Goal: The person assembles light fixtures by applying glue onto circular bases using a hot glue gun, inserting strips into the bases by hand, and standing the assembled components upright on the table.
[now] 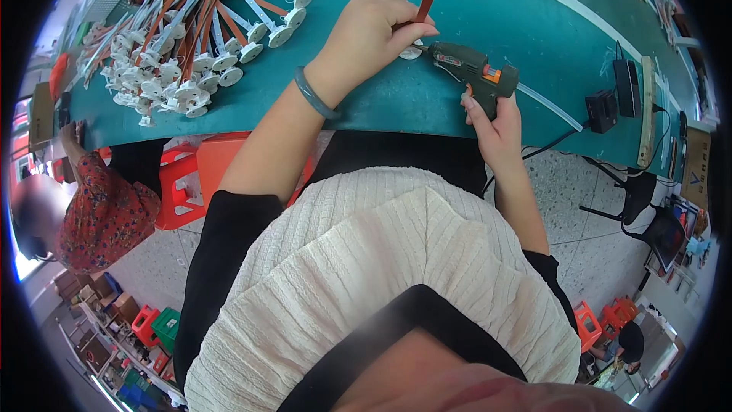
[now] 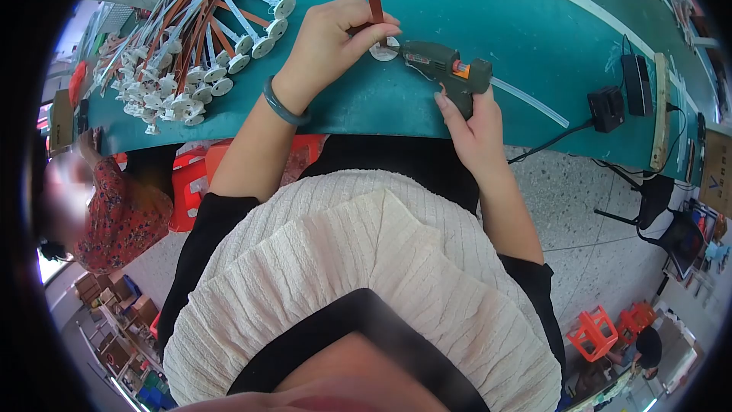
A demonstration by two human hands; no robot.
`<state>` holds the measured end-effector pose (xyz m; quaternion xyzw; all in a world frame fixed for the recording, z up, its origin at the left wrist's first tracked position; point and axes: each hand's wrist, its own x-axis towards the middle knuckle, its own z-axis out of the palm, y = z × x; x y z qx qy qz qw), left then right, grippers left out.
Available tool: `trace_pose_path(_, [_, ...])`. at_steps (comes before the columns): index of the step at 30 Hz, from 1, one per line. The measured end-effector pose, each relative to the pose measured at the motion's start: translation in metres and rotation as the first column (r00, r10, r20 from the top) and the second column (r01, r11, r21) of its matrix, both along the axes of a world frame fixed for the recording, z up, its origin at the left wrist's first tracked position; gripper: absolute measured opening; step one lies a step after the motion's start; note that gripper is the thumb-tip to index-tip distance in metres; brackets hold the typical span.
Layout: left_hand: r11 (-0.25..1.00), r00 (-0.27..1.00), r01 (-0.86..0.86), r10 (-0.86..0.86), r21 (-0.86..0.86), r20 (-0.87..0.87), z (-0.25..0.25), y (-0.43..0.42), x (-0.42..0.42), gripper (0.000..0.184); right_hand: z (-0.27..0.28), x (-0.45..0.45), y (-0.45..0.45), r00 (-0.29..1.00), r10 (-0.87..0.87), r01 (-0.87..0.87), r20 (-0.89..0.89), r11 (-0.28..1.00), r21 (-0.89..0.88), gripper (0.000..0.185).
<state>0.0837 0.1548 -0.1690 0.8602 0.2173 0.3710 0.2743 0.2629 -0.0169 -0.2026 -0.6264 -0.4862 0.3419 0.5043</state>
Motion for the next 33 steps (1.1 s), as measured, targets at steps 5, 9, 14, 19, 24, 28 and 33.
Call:
trace_pose_path(5, [1.0,1.0,-0.01,0.01,-0.001,-0.022,0.002,-0.001,0.0,0.017,-0.004,0.003,-0.001,0.999,-0.008,0.007,0.054,1.0,0.011,0.029])
trace_pose_path(9, [1.0,1.0,-0.005,0.004,-0.013,-0.027,0.005,-0.002,0.001,0.016,-0.003,0.003,-0.001,0.999,-0.004,0.004,0.051,1.0,0.008,0.03])
trace_pose_path(14, [1.0,0.993,0.001,0.001,0.014,-0.118,0.01,-0.005,0.001,0.014,0.003,0.001,-0.001,0.997,0.013,-0.013,-0.073,1.0,-0.001,0.032])
trace_pose_path(19, [0.996,0.983,0.073,-0.08,-0.047,-0.164,0.014,-0.004,0.002,0.016,-0.002,0.009,-0.003,0.977,0.034,-0.025,-0.21,0.999,0.047,0.033])
trace_pose_path(24, [0.993,0.985,0.11,-0.113,-0.03,-0.132,0.011,0.001,0.006,0.016,0.001,0.009,-0.003,0.983,0.028,-0.023,-0.181,0.999,0.028,0.033])
trace_pose_path(28, [0.993,0.983,0.115,-0.111,0.019,-0.148,0.01,-0.004,0.014,0.016,0.002,0.009,-0.005,0.986,0.027,-0.026,-0.163,1.0,0.008,0.034])
trace_pose_path(33, [0.99,0.977,0.141,-0.134,0.028,-0.167,0.01,-0.003,0.021,0.015,0.003,0.012,-0.01,0.985,-0.011,0.011,-0.175,1.0,-0.002,0.034])
